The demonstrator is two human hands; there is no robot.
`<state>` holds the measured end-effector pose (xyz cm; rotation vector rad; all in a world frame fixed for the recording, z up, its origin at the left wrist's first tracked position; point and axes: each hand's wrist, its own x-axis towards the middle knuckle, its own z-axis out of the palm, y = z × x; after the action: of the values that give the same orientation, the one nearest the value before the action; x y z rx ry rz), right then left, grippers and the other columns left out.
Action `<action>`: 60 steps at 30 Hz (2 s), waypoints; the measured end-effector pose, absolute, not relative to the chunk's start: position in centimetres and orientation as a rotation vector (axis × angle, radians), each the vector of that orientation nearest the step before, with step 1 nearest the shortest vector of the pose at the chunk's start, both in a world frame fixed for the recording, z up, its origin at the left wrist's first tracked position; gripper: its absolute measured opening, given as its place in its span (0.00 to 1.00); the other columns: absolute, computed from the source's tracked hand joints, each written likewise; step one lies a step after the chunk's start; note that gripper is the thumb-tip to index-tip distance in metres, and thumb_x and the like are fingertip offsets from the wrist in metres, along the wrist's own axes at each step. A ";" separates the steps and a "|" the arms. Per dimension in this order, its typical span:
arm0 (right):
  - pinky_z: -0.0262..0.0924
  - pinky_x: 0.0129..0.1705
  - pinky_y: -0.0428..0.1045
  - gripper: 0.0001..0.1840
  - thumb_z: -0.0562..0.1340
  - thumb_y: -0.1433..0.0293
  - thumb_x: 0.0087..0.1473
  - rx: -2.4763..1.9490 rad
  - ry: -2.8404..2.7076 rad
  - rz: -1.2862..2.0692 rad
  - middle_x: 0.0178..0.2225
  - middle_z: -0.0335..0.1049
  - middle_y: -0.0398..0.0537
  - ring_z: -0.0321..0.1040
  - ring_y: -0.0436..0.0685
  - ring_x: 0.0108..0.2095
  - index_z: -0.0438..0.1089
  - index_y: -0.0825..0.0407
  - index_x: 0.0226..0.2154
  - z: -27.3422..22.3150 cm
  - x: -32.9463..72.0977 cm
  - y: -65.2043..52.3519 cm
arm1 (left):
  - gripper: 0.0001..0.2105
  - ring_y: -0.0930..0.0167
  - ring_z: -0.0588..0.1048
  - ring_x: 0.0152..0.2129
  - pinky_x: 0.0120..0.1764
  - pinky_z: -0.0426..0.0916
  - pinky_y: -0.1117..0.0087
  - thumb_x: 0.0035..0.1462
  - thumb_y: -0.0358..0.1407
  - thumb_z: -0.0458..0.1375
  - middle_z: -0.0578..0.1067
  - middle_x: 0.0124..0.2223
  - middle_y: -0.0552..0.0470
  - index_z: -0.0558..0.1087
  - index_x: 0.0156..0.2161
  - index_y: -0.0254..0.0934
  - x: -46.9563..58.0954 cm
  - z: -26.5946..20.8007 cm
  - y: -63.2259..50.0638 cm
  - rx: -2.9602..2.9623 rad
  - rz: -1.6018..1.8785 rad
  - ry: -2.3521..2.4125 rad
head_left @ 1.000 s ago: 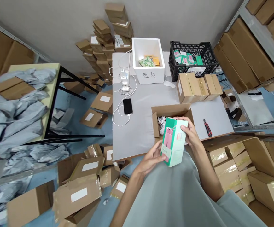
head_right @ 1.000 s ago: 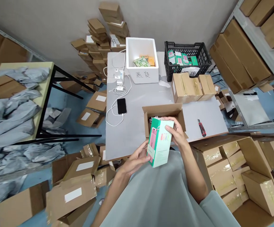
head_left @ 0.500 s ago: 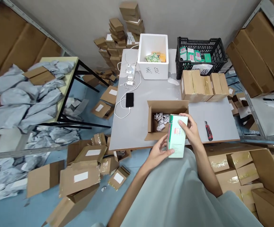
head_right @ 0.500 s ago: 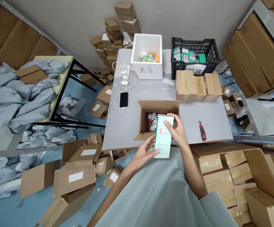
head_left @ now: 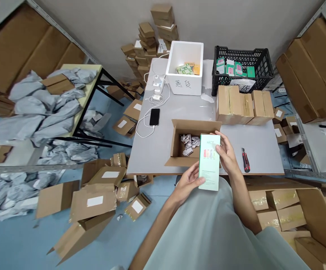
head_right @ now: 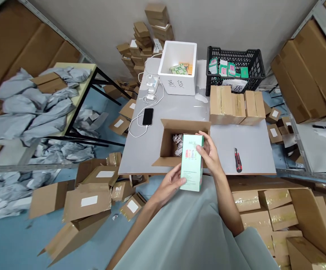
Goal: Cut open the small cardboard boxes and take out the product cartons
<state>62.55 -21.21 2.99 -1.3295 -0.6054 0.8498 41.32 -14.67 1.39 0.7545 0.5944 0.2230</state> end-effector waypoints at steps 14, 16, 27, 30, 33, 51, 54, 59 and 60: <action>0.68 0.72 0.65 0.47 0.70 0.36 0.60 -1.267 -0.492 0.966 0.74 0.69 0.51 0.67 0.71 0.73 0.65 0.37 0.73 2.1 62.3 -20.3 | 0.36 0.47 0.75 0.67 0.67 0.72 0.50 0.55 0.47 0.80 0.78 0.69 0.39 0.80 0.67 0.44 41.2 3.1 -14.3 0.691 0.196 0.586; 0.69 0.71 0.65 0.48 0.69 0.35 0.60 -1.270 -0.490 0.973 0.73 0.71 0.50 0.68 0.71 0.72 0.65 0.36 0.74 2.2 62.3 -20.3 | 0.37 0.47 0.76 0.67 0.66 0.72 0.50 0.55 0.47 0.80 0.79 0.69 0.38 0.79 0.68 0.43 41.1 3.0 -14.2 0.697 0.185 0.573; 0.75 0.57 0.61 0.39 0.66 0.36 0.63 -1.243 -0.480 1.002 0.58 0.78 0.48 0.77 0.67 0.55 0.71 0.36 0.68 1.5 61.7 -19.7 | 0.37 0.46 0.77 0.65 0.63 0.72 0.53 0.55 0.48 0.79 0.80 0.67 0.37 0.79 0.68 0.40 40.2 3.1 -13.1 0.697 0.121 0.546; 0.75 0.57 0.61 0.39 0.66 0.36 0.63 -1.236 -0.466 0.994 0.57 0.78 0.49 0.77 0.68 0.55 0.71 0.37 0.67 1.4 61.2 -19.1 | 0.38 0.46 0.76 0.66 0.64 0.72 0.52 0.54 0.49 0.80 0.80 0.67 0.37 0.80 0.67 0.40 40.1 2.7 -12.6 0.687 0.121 0.557; 0.76 0.57 0.61 0.39 0.68 0.37 0.62 -1.224 -0.462 0.982 0.58 0.78 0.50 0.77 0.68 0.57 0.71 0.39 0.66 1.6 60.7 -18.5 | 0.40 0.46 0.75 0.67 0.66 0.71 0.52 0.53 0.50 0.80 0.79 0.68 0.38 0.78 0.68 0.41 39.9 2.4 -12.1 0.716 0.127 0.580; 0.74 0.53 0.56 0.31 0.75 0.43 0.60 -1.406 -0.678 0.754 0.52 0.77 0.48 0.76 0.62 0.50 0.71 0.40 0.55 2.3 60.9 -18.6 | 0.53 0.48 0.72 0.71 0.63 0.78 0.55 0.51 0.50 0.81 0.63 0.80 0.37 0.65 0.78 0.46 39.9 0.0 -13.6 1.045 0.387 0.791; 0.73 0.60 0.58 0.29 0.73 0.40 0.61 -1.294 -0.667 0.845 0.55 0.79 0.50 0.76 0.65 0.57 0.71 0.39 0.53 2.5 61.7 -19.4 | 0.49 0.48 0.72 0.71 0.67 0.74 0.55 0.48 0.48 0.83 0.70 0.76 0.37 0.72 0.73 0.43 39.0 0.0 -13.8 0.970 0.368 0.767; 0.76 0.53 0.60 0.33 0.69 0.33 0.57 -1.091 -0.496 1.114 0.53 0.80 0.48 0.79 0.67 0.52 0.73 0.39 0.50 1.0 62.5 -20.6 | 0.45 0.49 0.80 0.63 0.62 0.77 0.56 0.45 0.51 0.84 0.81 0.66 0.40 0.78 0.67 0.42 37.7 0.2 -15.4 0.692 0.261 0.721; 0.77 0.51 0.59 0.33 0.72 0.34 0.56 -1.083 -0.475 1.145 0.53 0.80 0.48 0.80 0.66 0.50 0.73 0.38 0.52 0.6 62.4 -20.8 | 0.45 0.49 0.81 0.61 0.61 0.78 0.55 0.44 0.52 0.84 0.82 0.64 0.40 0.79 0.66 0.43 37.6 0.2 -15.8 0.633 0.237 0.698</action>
<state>62.41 -20.76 0.63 -1.0825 -0.4752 1.1454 37.61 -15.78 0.19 0.6327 0.6980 0.2367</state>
